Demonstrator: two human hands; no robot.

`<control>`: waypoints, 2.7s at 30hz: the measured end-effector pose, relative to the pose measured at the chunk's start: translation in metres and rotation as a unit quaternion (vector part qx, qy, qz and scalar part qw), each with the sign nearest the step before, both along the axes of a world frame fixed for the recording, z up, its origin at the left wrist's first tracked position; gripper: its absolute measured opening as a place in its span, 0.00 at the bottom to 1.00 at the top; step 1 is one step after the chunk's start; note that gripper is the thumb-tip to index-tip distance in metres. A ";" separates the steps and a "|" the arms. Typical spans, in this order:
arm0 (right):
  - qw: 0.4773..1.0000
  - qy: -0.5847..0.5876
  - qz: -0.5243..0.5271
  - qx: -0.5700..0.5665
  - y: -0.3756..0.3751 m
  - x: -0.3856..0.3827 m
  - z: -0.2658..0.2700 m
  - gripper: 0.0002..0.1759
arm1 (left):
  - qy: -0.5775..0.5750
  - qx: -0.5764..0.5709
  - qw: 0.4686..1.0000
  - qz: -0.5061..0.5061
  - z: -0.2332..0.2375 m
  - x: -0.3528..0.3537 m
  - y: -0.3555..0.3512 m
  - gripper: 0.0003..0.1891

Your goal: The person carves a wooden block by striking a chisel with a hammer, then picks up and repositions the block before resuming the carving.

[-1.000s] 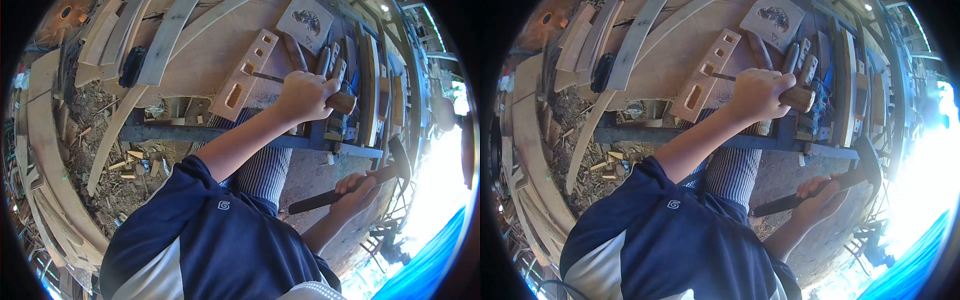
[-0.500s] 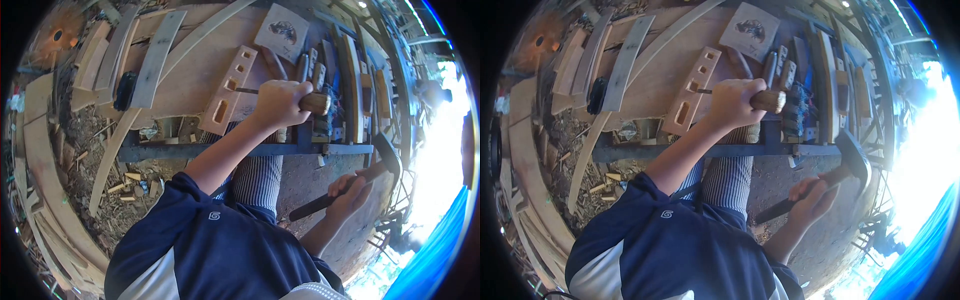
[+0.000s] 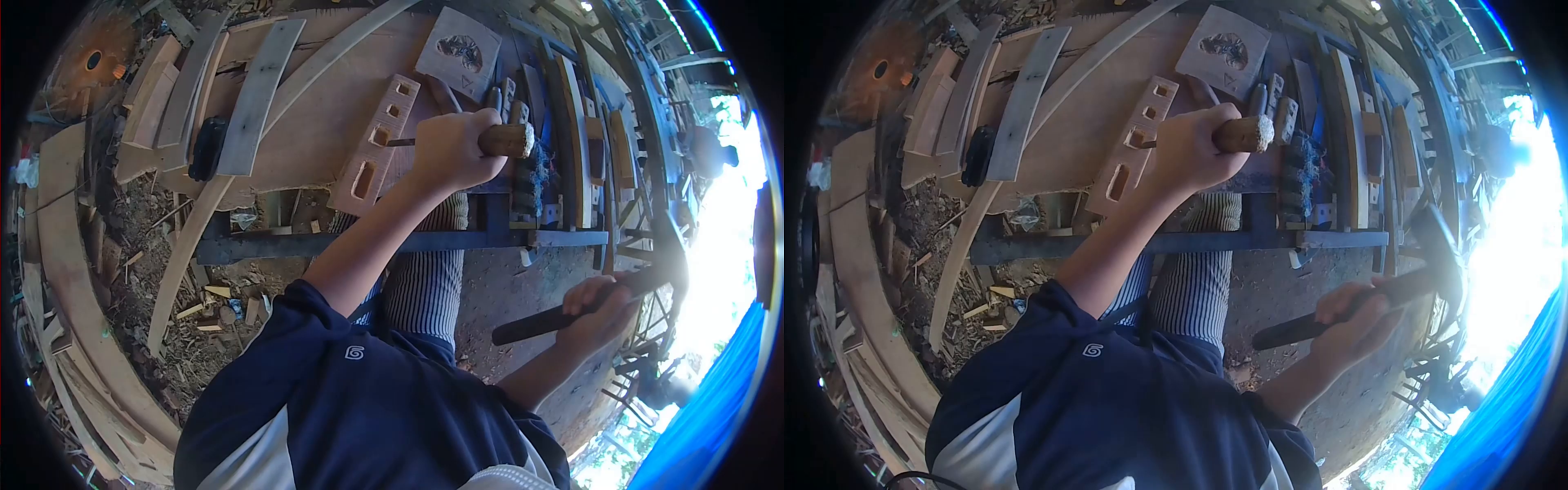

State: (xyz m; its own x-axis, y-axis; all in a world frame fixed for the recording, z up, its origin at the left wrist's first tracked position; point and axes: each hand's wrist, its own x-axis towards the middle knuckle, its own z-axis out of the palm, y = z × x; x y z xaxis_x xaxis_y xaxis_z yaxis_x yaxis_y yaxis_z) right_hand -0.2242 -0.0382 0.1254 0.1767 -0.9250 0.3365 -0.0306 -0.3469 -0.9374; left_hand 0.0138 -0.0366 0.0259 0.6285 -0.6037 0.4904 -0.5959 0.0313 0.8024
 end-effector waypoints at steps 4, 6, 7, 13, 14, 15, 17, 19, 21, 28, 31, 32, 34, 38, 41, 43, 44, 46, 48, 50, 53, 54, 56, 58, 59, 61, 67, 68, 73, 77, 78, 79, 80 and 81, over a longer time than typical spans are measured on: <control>1.000 -0.025 -0.007 0.003 -0.001 0.007 0.007 0.18 | 0.005 -0.021 1.000 0.006 -0.004 -0.002 -0.003 0.08; 0.999 0.000 0.016 0.044 0.001 0.010 0.005 0.18 | 0.004 -0.028 1.000 0.013 -0.007 -0.004 -0.004 0.08; 0.999 0.002 0.018 0.047 0.002 0.009 0.005 0.18 | 0.010 -0.021 1.000 0.012 -0.006 -0.005 -0.004 0.08; 0.999 -0.011 -0.020 0.032 -0.012 0.004 0.021 0.20 | 0.016 -0.027 0.999 0.019 -0.009 -0.006 -0.007 0.08; 0.998 -0.049 -0.017 0.024 -0.017 0.004 0.019 0.20 | 0.013 -0.035 0.999 0.024 -0.009 -0.005 -0.007 0.08; 0.996 -0.088 -0.013 0.016 -0.020 0.005 0.016 0.20 | 0.016 -0.034 0.999 0.025 -0.009 -0.005 -0.007 0.08; 0.999 -0.006 -0.017 0.050 -0.013 0.026 -0.012 0.19 | 0.023 -0.025 0.999 0.021 -0.009 -0.005 -0.006 0.08; 0.994 0.072 -0.022 0.081 -0.003 0.042 -0.023 0.19 | 0.015 -0.024 0.999 0.026 -0.009 -0.006 -0.007 0.08; 0.964 0.222 0.054 0.134 0.003 0.047 -0.026 0.19 | 0.006 -0.022 0.999 0.029 -0.010 -0.006 -0.008 0.09; 0.974 0.070 0.033 0.211 -0.022 0.025 -0.042 0.10 | -0.004 -0.038 0.999 0.021 -0.016 -0.007 -0.010 0.10; 0.953 0.195 0.054 0.225 -0.003 0.032 -0.045 0.09 | -0.009 -0.020 1.000 0.012 -0.020 -0.008 -0.005 0.10; 0.936 0.260 0.097 0.216 -0.001 0.034 -0.044 0.09 | -0.013 -0.005 1.000 0.009 -0.021 -0.005 -0.005 0.09; 0.955 0.205 0.053 0.210 0.002 0.023 -0.045 0.09 | -0.034 -0.003 0.999 0.004 -0.025 -0.007 -0.002 0.10; 0.971 0.106 -0.040 0.213 0.008 0.001 -0.037 0.09 | -0.124 -0.006 0.992 -0.033 -0.035 -0.008 0.004 0.13; 0.964 0.116 -0.072 0.227 0.012 -0.018 -0.041 0.09 | -0.161 -0.071 0.980 -0.098 -0.027 -0.005 0.014 0.19; 0.960 0.126 -0.087 0.236 0.014 -0.032 -0.050 0.09 | -0.193 -0.039 0.971 -0.134 -0.010 -0.008 0.028 0.20; 0.957 0.138 -0.094 0.239 0.014 -0.040 -0.054 0.09 | -0.222 -0.007 0.960 -0.168 0.000 -0.011 0.036 0.22; 0.954 0.146 -0.100 0.243 0.014 -0.053 -0.064 0.10 | -0.209 0.033 0.961 -0.177 0.014 -0.017 0.054 0.21; 0.947 0.157 -0.111 0.256 0.016 -0.067 -0.072 0.09 | -0.129 0.123 0.972 -0.155 0.018 -0.020 0.077 0.20; 0.945 0.177 -0.108 0.254 0.018 -0.080 -0.082 0.09 | -0.039 0.215 0.974 -0.055 0.014 -0.006 0.098 0.18; 0.937 0.223 -0.098 0.250 0.024 -0.098 -0.101 0.09 | 0.040 0.320 0.940 0.111 -0.008 0.029 0.126 0.17; 0.932 0.248 -0.090 0.248 0.024 -0.101 -0.108 0.09 | 0.048 0.330 0.935 0.122 -0.014 0.038 0.136 0.17; 0.931 0.253 -0.076 0.253 0.026 -0.102 -0.120 0.09 | 0.069 0.344 0.928 0.125 -0.025 0.051 0.145 0.20; 0.928 0.265 -0.053 0.256 0.032 -0.100 -0.128 0.09 | 0.057 0.322 0.939 0.104 -0.037 0.063 0.134 0.19; 0.928 0.263 -0.054 0.258 0.032 -0.098 -0.132 0.09 | 0.048 0.294 0.951 0.084 -0.041 0.071 0.125 0.19; 0.930 0.275 -0.008 0.243 0.034 -0.096 -0.137 0.08 | 0.102 0.335 0.936 0.040 -0.044 0.087 0.102 0.19; 0.928 0.304 -0.004 0.217 0.039 -0.106 -0.144 0.09 | 0.091 0.447 0.890 -0.026 -0.038 0.093 0.071 0.21; 0.924 0.322 -0.009 0.207 0.039 -0.107 -0.144 0.09 | 0.082 0.451 0.889 -0.029 -0.038 0.092 0.070 0.22; 0.921 0.331 -0.014 0.203 0.037 -0.115 -0.150 0.10 | 0.043 0.467 0.883 -0.022 -0.034 0.085 0.073 0.28; 0.914 0.328 -0.014 0.237 0.036 -0.121 -0.153 0.10 | 0.031 0.482 0.875 -0.031 -0.034 0.086 0.069 0.31; 0.915 0.328 -0.015 0.236 0.035 -0.121 -0.153 0.10 | 0.030 0.481 0.876 -0.031 -0.033 0.086 0.067 0.31; 0.916 0.324 -0.013 0.234 0.035 -0.120 -0.153 0.09 | 0.033 0.485 0.873 -0.033 -0.032 0.087 0.066 0.30; 0.917 0.323 -0.012 0.236 0.037 -0.120 -0.153 0.09 | 0.037 0.492 0.869 -0.037 -0.033 0.087 0.067 0.30; 0.916 0.323 -0.012 0.238 0.038 -0.120 -0.154 0.09 | 0.037 0.494 0.868 -0.038 -0.039 0.090 0.067 0.30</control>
State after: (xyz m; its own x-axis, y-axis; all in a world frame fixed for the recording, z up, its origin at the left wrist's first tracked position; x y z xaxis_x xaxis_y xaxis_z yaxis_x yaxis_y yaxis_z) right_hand -0.3443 0.0002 -0.0283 0.1747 -0.9459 -0.2735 -0.6345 0.1043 -0.7659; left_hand 0.1037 0.0304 -0.0130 0.5761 -0.7480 -0.3297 -0.5681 -0.6564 0.4965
